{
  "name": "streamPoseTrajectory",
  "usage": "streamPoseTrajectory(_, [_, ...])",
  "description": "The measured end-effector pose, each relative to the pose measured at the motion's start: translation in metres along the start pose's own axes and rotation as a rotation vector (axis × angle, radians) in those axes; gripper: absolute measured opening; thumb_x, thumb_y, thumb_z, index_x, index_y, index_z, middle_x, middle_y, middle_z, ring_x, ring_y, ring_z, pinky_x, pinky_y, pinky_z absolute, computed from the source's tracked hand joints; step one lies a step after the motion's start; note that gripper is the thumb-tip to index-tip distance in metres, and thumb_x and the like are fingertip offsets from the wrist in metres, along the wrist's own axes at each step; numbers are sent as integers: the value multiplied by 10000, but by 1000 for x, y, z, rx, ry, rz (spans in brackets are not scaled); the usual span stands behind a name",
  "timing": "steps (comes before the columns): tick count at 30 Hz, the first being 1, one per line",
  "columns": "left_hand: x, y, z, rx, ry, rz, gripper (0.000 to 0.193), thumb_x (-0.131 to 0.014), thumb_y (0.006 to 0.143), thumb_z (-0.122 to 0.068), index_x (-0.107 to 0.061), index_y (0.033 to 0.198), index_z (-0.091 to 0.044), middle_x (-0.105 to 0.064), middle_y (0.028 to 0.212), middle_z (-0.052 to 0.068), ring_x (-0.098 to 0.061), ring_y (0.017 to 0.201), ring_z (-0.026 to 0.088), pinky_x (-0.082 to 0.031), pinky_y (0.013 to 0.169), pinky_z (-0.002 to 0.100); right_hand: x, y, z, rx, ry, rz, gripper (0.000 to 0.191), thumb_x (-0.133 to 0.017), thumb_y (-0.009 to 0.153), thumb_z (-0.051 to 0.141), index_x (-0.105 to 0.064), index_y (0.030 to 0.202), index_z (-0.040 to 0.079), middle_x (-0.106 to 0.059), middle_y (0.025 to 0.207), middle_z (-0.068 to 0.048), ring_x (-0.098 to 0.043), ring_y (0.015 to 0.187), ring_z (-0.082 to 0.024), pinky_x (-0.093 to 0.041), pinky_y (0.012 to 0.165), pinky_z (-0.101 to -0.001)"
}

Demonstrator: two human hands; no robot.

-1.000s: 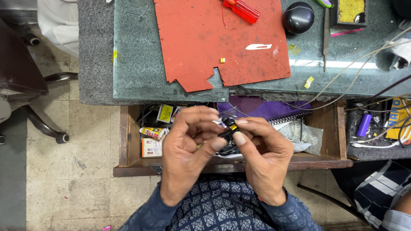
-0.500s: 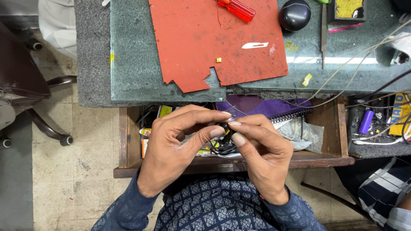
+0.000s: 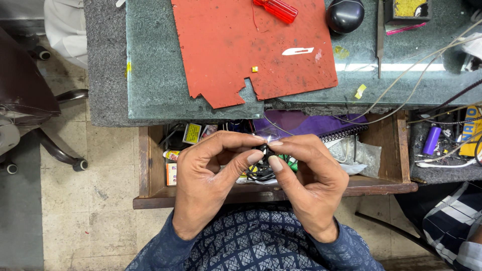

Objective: The person uses a soldering iron to work on a small black wireless earbud, then places it into a charging case. They repeat the process with a second earbud, soldering and placing it into the case. The person also handles a small yellow component and a white plastic piece during the process.

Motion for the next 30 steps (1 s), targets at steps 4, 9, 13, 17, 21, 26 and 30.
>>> streamPoseTrajectory(4, [1, 1, 0, 7, 26, -11, 167, -765, 922, -33, -770, 1088, -19, -754, 1034, 56, -731, 936, 104, -608, 819, 239, 1, 4, 4, -11, -33, 8, 247, -715, 933, -98, -716, 1170, -26, -685, 1167, -138, -668, 1080, -180, -562, 906, -271])
streamPoseTrajectory(9, [2, -1, -4, -35, 14, 1, 165, -761, 926, -24, -759, 1091, -15, -754, 1068, 61, -736, 983, 112, -620, 871, 252, 1, 6, 8, 20, -79, -2, 246, -727, 942, -92, -712, 1179, -30, -682, 1169, -134, -660, 1046, -165, -550, 904, -264])
streamPoseTrajectory(13, [0, -2, -1, -36, -38, -2, 166, -760, 929, -10, -748, 1094, -6, -770, 1092, 76, -740, 1005, 123, -623, 901, 265, 2, 4, 6, 0, -81, -32, 234, -720, 956, -93, -707, 1183, -35, -681, 1166, -128, -653, 1017, -147, -541, 900, -256])
streamPoseTrajectory(17, [-1, -5, 3, -41, -82, -18, 173, -756, 935, 2, -741, 1107, 4, -777, 1108, 95, -738, 1023, 133, -615, 929, 277, 1, 0, 0, -55, -38, -62, 235, -723, 952, -84, -709, 1182, -38, -679, 1146, -124, -639, 1011, -136, -531, 856, -246])
streamPoseTrajectory(21, [-4, -8, 9, -19, -162, -43, 163, -748, 929, 14, -730, 1091, 6, -773, 1129, 108, -739, 1045, 144, -619, 962, 294, 1, -3, 0, -41, -15, -70, 235, -736, 953, -74, -702, 1182, -36, -677, 1161, -123, -643, 1023, -134, -530, 861, -242])
streamPoseTrajectory(26, [-10, -10, 14, -60, -211, -77, 144, -743, 938, 26, -721, 1079, 12, -771, 1137, 116, -741, 1076, 164, -620, 984, 307, 2, -3, 3, -8, -30, -67, 235, -738, 951, -87, -707, 1175, -26, -681, 1158, -125, -662, 1023, -141, -544, 877, -240])
streamPoseTrajectory(30, [-10, -11, 14, -93, -165, -91, 153, -755, 928, 29, -732, 1078, 9, -770, 1130, 119, -744, 1066, 169, -629, 964, 306, 3, -2, 9, 38, -124, -59, 232, -754, 927, -104, -723, 1136, -9, -696, 1127, -130, -687, 1036, -161, -562, 822, -232])
Point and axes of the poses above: each hand's wrist, its own y-axis towards the middle knuckle, its own x-axis out of the back of the hand, z = x × y, the point moved 7 cm from there along y, towards the middle knuckle
